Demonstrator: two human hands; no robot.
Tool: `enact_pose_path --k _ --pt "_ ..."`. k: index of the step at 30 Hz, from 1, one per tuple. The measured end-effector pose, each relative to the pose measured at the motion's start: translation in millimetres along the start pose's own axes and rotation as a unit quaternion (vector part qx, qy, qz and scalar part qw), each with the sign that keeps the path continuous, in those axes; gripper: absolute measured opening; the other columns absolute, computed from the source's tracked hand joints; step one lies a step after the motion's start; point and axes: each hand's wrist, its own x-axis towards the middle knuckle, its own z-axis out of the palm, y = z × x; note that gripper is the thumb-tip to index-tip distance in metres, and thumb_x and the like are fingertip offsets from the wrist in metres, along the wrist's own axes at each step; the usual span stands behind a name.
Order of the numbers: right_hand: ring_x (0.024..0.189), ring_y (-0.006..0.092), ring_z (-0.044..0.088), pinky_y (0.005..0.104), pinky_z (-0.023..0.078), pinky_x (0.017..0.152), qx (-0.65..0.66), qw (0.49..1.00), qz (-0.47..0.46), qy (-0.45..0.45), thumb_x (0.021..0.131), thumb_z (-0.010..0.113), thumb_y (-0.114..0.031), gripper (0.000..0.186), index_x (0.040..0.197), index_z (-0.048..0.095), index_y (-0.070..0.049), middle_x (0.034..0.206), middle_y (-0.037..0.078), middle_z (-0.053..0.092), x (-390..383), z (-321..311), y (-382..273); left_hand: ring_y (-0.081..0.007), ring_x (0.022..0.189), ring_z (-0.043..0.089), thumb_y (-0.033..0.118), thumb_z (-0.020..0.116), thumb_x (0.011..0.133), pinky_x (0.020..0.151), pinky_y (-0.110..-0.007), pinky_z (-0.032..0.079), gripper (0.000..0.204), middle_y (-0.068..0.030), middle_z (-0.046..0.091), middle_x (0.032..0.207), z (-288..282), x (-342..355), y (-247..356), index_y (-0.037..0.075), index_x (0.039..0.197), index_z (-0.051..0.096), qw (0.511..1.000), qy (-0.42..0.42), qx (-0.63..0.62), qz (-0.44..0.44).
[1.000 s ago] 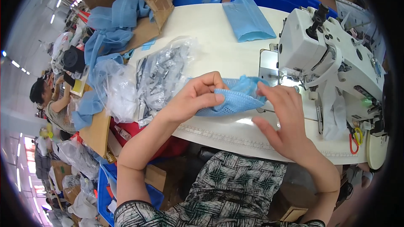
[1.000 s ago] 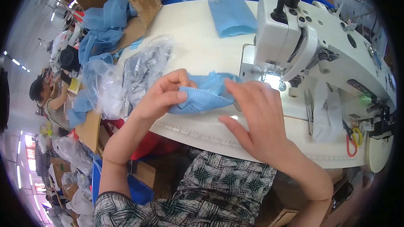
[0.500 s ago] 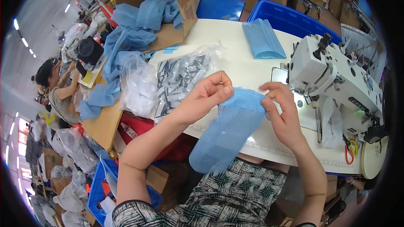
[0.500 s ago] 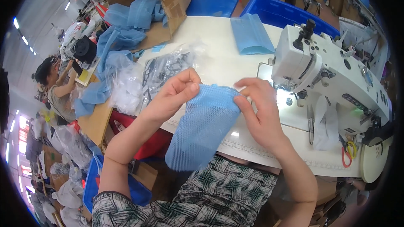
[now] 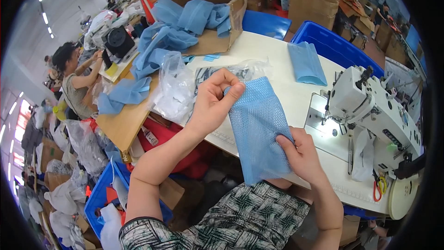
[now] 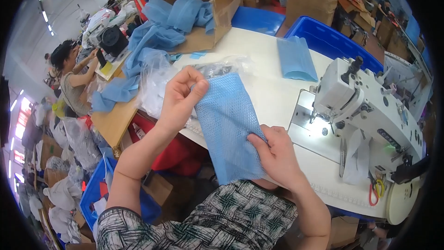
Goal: Sew pieces of blue mesh fabric using an industrial sewing machine.
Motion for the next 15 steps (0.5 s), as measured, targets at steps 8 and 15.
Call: enact_pose_path --k 8,15 --pt "0.090 0.0106 0.063 0.0273 0.050 0.082 0.146 0.988 0.025 0.043 0.097 0.074 -0.017 0.020 0.107 0.074 0.001 0.098 0.005 0.073 15.5 -29.1 19.6 -0.0023 0.070 0.046 0.024 0.069 0.104 0.061 -0.023 0.036 0.032 0.0081 0.055 0.072 -43.5 -11.9 -11.7 0.000 0.083 0.067 0.966 -0.173 0.176 -0.077" --pt "0.103 0.0164 0.062 0.0303 0.048 0.089 0.030 0.946 0.040 0.322 0.101 0.069 -0.020 0.055 0.148 0.048 -0.003 0.114 0.008 0.068 -6.1 -5.2 76.4 -0.0062 0.087 0.065 0.026 0.071 0.103 0.076 -0.025 0.053 0.047 -0.0071 0.076 0.103 -26.8 -55.7 -68.0 -0.007 0.133 0.060 0.941 -0.124 0.097 -0.300"
